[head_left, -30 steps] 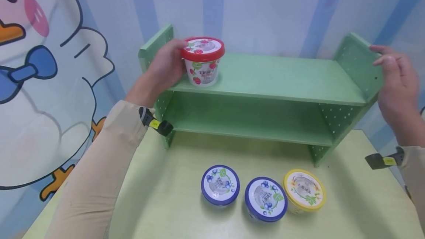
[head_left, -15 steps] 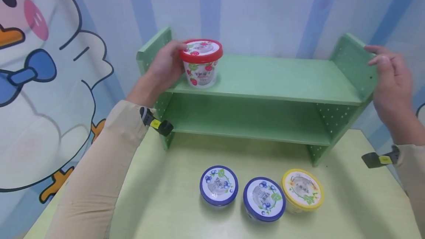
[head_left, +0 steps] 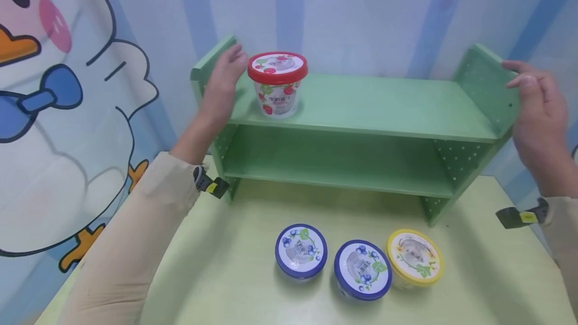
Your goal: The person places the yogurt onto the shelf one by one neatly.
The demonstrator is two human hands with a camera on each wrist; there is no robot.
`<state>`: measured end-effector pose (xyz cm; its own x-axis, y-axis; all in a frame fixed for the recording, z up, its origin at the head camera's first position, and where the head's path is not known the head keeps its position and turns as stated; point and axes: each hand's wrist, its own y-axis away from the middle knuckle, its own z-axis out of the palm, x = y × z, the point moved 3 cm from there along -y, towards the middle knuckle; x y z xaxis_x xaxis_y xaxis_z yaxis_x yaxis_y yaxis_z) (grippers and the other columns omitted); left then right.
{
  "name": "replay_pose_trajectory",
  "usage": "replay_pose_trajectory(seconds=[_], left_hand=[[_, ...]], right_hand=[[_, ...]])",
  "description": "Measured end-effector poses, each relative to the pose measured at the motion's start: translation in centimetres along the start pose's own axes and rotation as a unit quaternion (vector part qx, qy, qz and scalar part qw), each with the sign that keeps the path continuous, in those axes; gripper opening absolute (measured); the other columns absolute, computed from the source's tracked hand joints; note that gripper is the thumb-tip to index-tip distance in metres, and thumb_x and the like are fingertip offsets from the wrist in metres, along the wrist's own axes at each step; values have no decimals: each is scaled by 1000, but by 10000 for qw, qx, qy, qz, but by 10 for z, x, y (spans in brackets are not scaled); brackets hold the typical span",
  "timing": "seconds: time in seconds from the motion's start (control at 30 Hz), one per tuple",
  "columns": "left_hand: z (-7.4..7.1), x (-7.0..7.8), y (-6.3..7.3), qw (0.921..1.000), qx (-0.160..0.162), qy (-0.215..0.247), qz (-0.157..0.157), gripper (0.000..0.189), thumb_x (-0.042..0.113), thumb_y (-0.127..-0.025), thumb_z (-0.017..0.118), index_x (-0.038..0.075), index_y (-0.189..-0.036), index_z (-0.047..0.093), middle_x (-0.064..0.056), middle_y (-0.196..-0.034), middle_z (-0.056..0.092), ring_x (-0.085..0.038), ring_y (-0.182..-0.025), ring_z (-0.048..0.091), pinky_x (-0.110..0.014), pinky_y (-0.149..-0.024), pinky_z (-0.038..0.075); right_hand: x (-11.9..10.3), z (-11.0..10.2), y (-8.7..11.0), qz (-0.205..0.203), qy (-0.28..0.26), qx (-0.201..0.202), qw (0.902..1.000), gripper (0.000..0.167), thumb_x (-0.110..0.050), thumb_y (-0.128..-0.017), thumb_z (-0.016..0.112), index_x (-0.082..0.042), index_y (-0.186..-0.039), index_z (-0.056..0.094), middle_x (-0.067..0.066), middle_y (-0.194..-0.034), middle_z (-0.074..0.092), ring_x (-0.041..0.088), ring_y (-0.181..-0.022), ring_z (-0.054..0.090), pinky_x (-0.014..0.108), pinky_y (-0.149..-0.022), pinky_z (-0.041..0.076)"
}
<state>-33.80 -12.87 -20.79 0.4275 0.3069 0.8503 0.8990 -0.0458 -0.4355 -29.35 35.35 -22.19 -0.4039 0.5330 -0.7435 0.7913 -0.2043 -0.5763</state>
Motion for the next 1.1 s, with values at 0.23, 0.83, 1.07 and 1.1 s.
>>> replay_pose_trajectory(seconds=[0.23,0.83,1.07,1.1], left_hand=[[1,3,18,9966,119,-482,656,68,52,-98,44,19,-155,27,4,-154,32,-10,-138,29,-40,-112,30],[4,-7,45,9768,368,-1557,1426,85,59,-89,55,21,-157,22,8,-159,19,-2,-140,17,-50,-112,23],[8,-13,53,9675,532,-1884,1601,90,55,-86,65,18,-157,23,6,-159,20,-2,-141,15,-45,-113,25],[8,-13,54,9657,561,-1941,1629,90,54,-86,65,18,-156,23,5,-159,20,-2,-141,14,-44,-113,25]], right_hand=[[-1,0,2,195,21,-82,9998,32,-28,-108,28,-11,-120,52,-6,-150,39,20,-133,36,37,-102,44],[-2,2,3,104,190,-23,9998,34,-31,-108,28,-12,-124,51,-7,-150,39,17,-131,38,38,-105,41],[-3,2,3,71,126,44,9999,35,-29,-108,29,-8,-126,51,-7,-149,40,19,-131,39,38,-105,42],[-3,2,3,64,121,46,9999,35,-29,-108,29,-8,-126,51,-7,-149,40,19,-131,39,39,-105,42]])
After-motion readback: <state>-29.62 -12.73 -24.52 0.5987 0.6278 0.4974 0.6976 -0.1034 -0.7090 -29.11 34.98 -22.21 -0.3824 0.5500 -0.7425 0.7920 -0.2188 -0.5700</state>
